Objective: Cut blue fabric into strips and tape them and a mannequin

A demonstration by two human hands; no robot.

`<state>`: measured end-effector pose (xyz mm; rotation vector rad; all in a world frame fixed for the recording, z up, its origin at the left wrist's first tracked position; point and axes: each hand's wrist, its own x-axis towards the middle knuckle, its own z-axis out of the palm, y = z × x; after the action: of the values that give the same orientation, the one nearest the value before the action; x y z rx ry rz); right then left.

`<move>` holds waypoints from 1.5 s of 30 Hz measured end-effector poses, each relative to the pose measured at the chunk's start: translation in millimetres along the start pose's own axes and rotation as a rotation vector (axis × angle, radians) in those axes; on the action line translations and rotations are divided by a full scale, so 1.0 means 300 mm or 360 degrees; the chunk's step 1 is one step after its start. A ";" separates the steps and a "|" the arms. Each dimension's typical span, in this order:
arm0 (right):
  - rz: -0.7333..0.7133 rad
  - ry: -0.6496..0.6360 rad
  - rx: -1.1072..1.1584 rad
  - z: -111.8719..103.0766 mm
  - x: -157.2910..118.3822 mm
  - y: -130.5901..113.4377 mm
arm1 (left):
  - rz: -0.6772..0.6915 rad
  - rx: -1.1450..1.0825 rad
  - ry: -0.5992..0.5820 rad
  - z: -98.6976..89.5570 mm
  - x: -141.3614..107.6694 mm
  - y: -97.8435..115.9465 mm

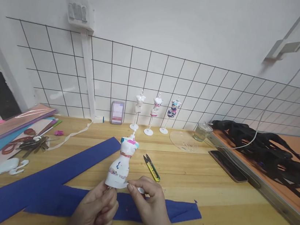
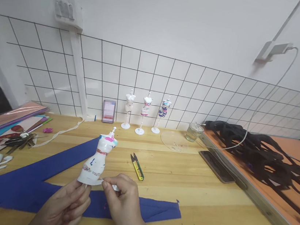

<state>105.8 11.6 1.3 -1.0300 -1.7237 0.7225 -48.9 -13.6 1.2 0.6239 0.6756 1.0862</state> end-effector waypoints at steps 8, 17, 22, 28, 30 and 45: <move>-0.0008 0.0025 -0.0006 -0.008 0.001 0.024 | -0.0040 0.0209 0.0113 0.015 0.009 -0.005; -0.0138 0.0065 -0.0129 -0.012 -0.004 0.005 | -0.0136 0.0118 0.0165 0.021 0.010 0.009; -0.0257 0.0123 -0.0193 -0.015 -0.004 0.019 | -0.0106 0.0179 0.0247 0.022 0.019 -0.005; -0.0182 0.0101 -0.0127 -0.009 -0.007 0.020 | -0.0102 0.0123 0.0219 0.009 0.026 -0.021; -0.0140 0.0071 -0.0075 -0.007 -0.008 0.012 | -0.0095 0.0037 0.0173 0.006 0.021 -0.023; 0.0018 -0.0093 0.0325 -0.015 -0.005 -0.037 | -0.0337 -0.0235 -0.0401 -0.014 -0.001 -0.022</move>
<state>107.0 5.1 11.4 -0.8859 -1.6557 0.9228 -48.5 -15.7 -6.3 0.5373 0.4279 0.8348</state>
